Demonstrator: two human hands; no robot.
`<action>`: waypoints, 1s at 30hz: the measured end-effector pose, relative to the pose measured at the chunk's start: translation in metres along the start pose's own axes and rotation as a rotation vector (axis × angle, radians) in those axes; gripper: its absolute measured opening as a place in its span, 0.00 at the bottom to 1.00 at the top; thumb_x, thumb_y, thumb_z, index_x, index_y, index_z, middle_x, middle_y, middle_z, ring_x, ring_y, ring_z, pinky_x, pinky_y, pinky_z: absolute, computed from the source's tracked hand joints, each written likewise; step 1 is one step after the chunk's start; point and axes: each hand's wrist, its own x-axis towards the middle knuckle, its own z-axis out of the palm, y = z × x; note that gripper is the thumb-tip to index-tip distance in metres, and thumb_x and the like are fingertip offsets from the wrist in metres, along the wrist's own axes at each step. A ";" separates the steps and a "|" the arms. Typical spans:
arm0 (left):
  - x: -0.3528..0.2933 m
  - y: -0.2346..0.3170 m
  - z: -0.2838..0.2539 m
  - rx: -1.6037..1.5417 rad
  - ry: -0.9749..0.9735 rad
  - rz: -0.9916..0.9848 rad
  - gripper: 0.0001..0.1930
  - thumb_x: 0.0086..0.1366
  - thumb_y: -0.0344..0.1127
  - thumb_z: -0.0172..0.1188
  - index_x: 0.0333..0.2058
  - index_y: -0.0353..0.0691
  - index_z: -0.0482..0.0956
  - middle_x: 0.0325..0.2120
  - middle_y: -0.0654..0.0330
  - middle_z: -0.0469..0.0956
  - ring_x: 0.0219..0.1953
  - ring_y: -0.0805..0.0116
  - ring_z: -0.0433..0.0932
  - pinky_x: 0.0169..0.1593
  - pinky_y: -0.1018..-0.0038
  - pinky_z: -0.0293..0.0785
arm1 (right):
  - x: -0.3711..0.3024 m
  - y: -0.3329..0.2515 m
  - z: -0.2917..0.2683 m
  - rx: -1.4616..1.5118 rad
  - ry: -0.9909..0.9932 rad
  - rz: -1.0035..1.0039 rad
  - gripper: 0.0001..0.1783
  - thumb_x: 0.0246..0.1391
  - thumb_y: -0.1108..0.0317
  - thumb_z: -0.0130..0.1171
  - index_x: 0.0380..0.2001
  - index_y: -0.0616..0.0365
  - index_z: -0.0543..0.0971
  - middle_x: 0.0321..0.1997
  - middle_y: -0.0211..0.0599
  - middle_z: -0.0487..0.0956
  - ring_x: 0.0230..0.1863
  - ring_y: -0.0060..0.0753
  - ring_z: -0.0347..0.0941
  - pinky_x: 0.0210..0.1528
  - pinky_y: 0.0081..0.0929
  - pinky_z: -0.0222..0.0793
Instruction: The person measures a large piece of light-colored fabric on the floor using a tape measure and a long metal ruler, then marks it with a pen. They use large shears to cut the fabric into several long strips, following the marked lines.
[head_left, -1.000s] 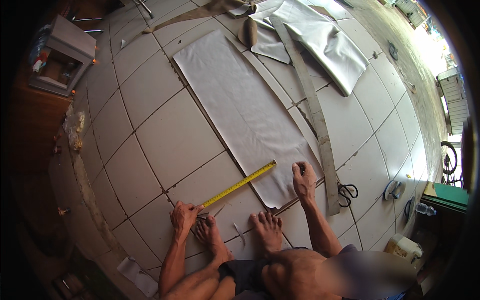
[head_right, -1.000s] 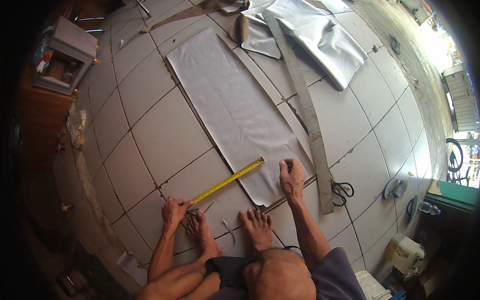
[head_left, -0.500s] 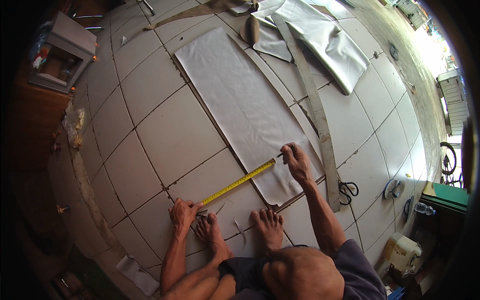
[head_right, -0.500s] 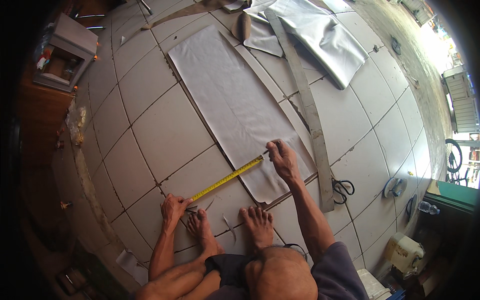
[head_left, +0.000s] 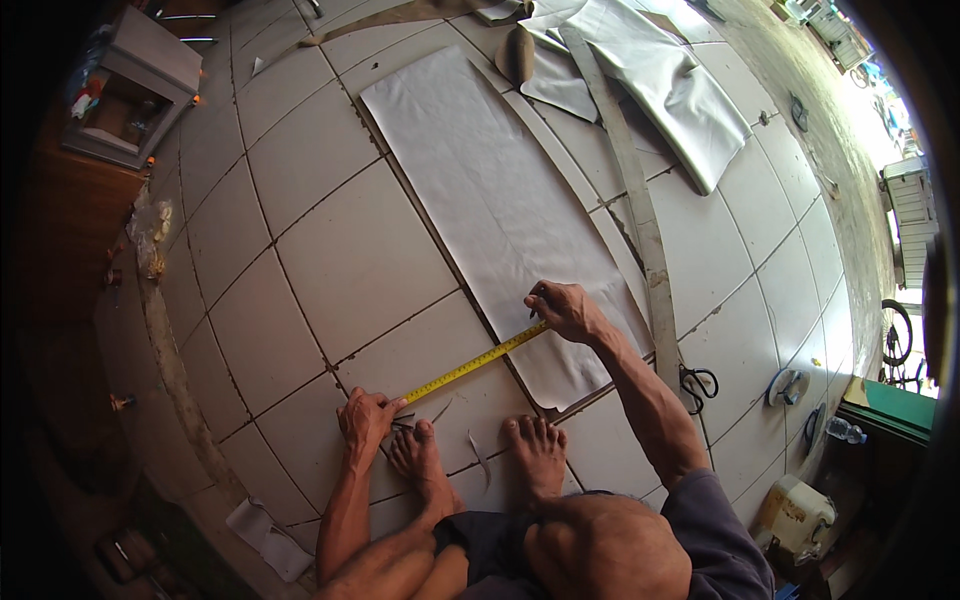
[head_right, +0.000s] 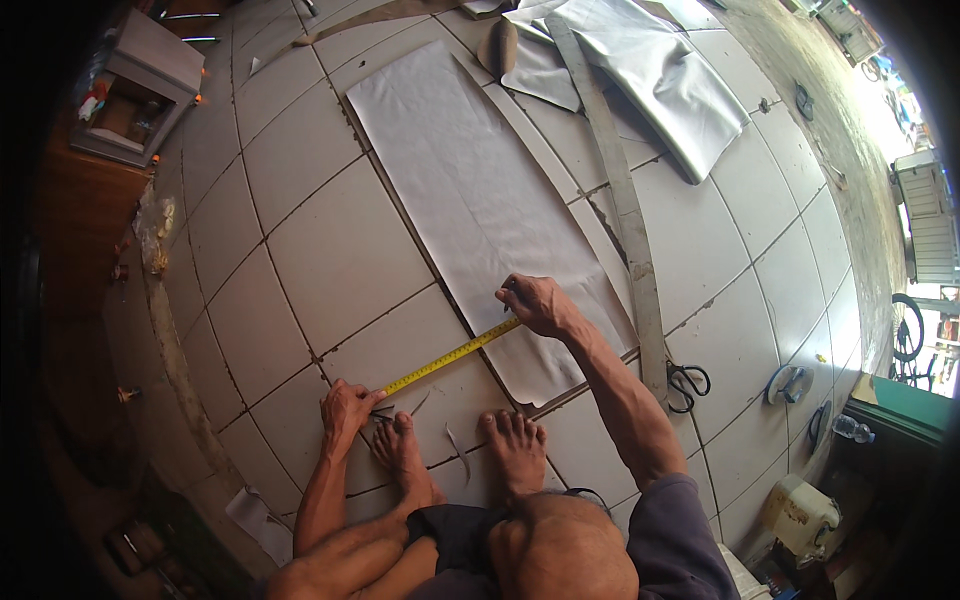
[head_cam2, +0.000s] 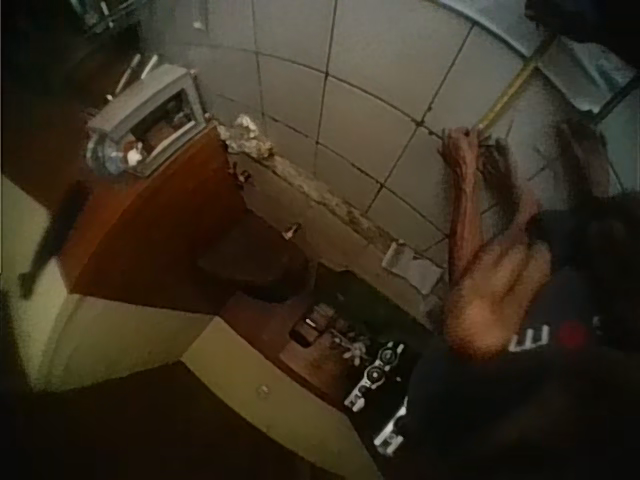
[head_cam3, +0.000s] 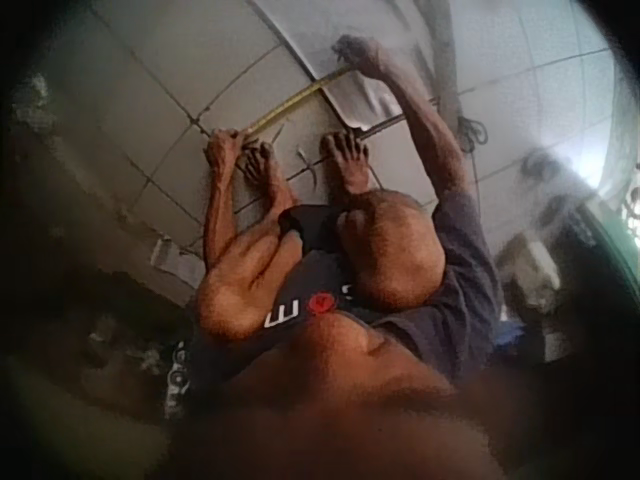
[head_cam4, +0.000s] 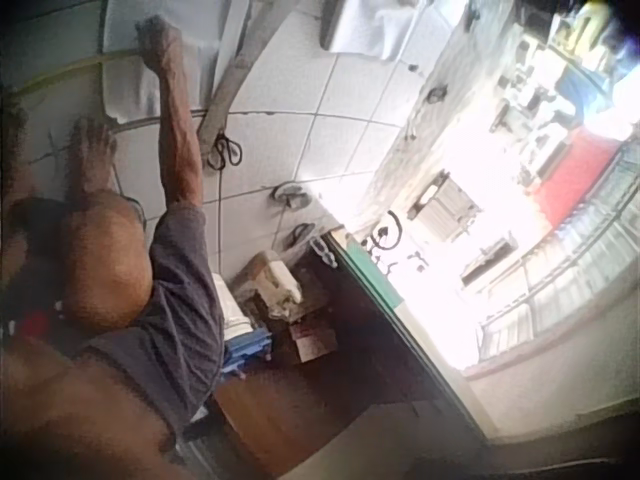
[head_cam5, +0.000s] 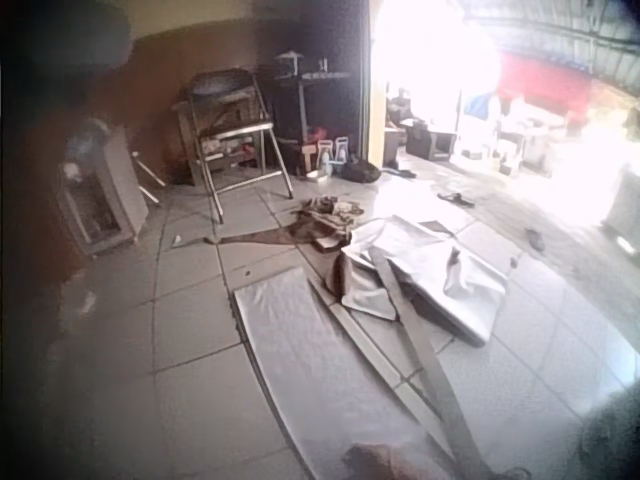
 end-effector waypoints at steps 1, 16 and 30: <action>0.000 0.000 -0.001 0.002 0.000 -0.003 0.25 0.60 0.62 0.69 0.40 0.45 0.86 0.44 0.55 0.77 0.50 0.58 0.76 0.58 0.55 0.66 | 0.001 0.001 0.001 -0.013 -0.001 -0.038 0.18 0.69 0.55 0.55 0.40 0.61 0.81 0.29 0.46 0.84 0.32 0.48 0.83 0.37 0.42 0.76; -0.002 0.002 -0.004 0.009 -0.034 -0.026 0.25 0.63 0.59 0.68 0.50 0.48 0.81 0.53 0.53 0.74 0.56 0.59 0.73 0.63 0.57 0.63 | 0.002 0.007 0.008 -0.138 0.011 -0.238 0.14 0.68 0.59 0.57 0.34 0.60 0.80 0.22 0.47 0.78 0.27 0.54 0.77 0.33 0.45 0.72; 0.000 0.005 -0.010 0.009 -0.108 -0.041 0.29 0.65 0.57 0.68 0.59 0.51 0.75 0.61 0.52 0.71 0.63 0.61 0.70 0.68 0.59 0.60 | 0.003 0.008 0.008 -0.101 0.029 -0.242 0.14 0.67 0.59 0.59 0.33 0.59 0.80 0.25 0.46 0.80 0.29 0.55 0.79 0.34 0.45 0.74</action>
